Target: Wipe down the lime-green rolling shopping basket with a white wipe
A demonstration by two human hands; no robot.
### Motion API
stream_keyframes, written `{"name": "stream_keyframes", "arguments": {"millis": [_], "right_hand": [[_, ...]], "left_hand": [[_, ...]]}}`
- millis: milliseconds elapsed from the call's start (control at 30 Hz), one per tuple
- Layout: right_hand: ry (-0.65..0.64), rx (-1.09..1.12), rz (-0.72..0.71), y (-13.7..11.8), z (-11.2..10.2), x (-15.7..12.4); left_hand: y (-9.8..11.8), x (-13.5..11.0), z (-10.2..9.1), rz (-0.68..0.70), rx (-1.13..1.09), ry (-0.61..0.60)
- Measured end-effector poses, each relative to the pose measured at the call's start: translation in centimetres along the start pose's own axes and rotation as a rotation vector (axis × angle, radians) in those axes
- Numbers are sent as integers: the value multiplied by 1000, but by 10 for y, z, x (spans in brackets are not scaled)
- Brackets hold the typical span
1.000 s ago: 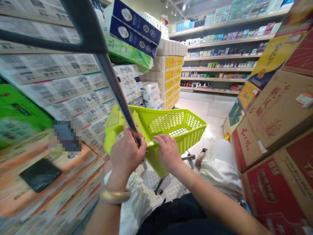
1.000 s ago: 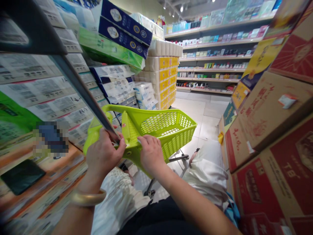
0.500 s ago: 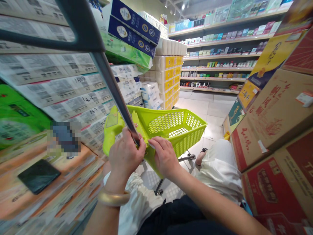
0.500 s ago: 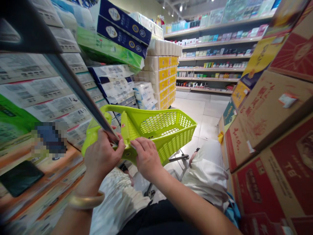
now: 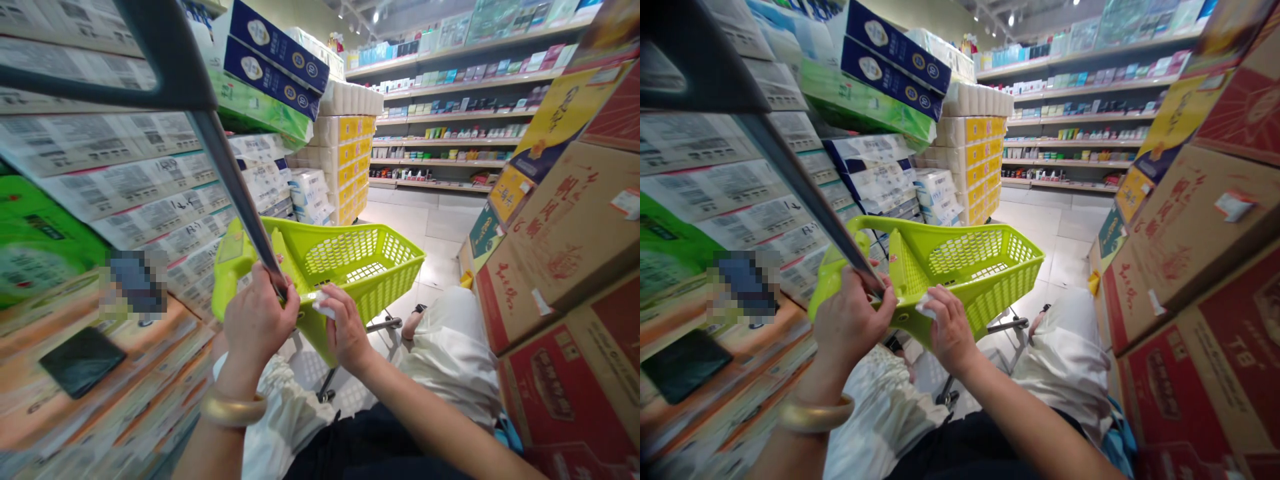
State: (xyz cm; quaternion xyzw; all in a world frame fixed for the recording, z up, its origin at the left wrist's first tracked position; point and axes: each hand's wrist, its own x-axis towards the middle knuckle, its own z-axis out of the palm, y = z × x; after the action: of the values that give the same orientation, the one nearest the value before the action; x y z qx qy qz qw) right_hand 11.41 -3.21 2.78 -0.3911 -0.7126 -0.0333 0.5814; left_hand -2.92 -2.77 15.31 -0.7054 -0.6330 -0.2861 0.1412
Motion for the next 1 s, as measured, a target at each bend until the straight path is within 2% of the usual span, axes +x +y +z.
{"name": "stream_keyframes", "arguments": {"millis": [167,267,367,433,667,800,900,1000], "right_hand": [[52,-140,107,22,-5,-11],[42,-126,125,11,-4,-9],[1,-62,70,-3,-1,-5],[-21,-59,39,-3,0,-4],[-4,-197,124,33,-13,-11],[25,-147,92,15,-16,0],[11,-45,4,-9,-11,15],[-32,16,-46,-20,-2,26]], "left_hand": [[1,0,-3,-2,-21,-23],[2,1,-3,0,-28,-29],[0,1,-3,1,-22,-31],[-1,1,-3,-3,-16,-38],[-1,1,-1,2,-18,-42],[1,1,-2,-8,-5,-36],[2,1,-3,-3,-15,-31],[2,1,-4,8,-34,-26]]}}
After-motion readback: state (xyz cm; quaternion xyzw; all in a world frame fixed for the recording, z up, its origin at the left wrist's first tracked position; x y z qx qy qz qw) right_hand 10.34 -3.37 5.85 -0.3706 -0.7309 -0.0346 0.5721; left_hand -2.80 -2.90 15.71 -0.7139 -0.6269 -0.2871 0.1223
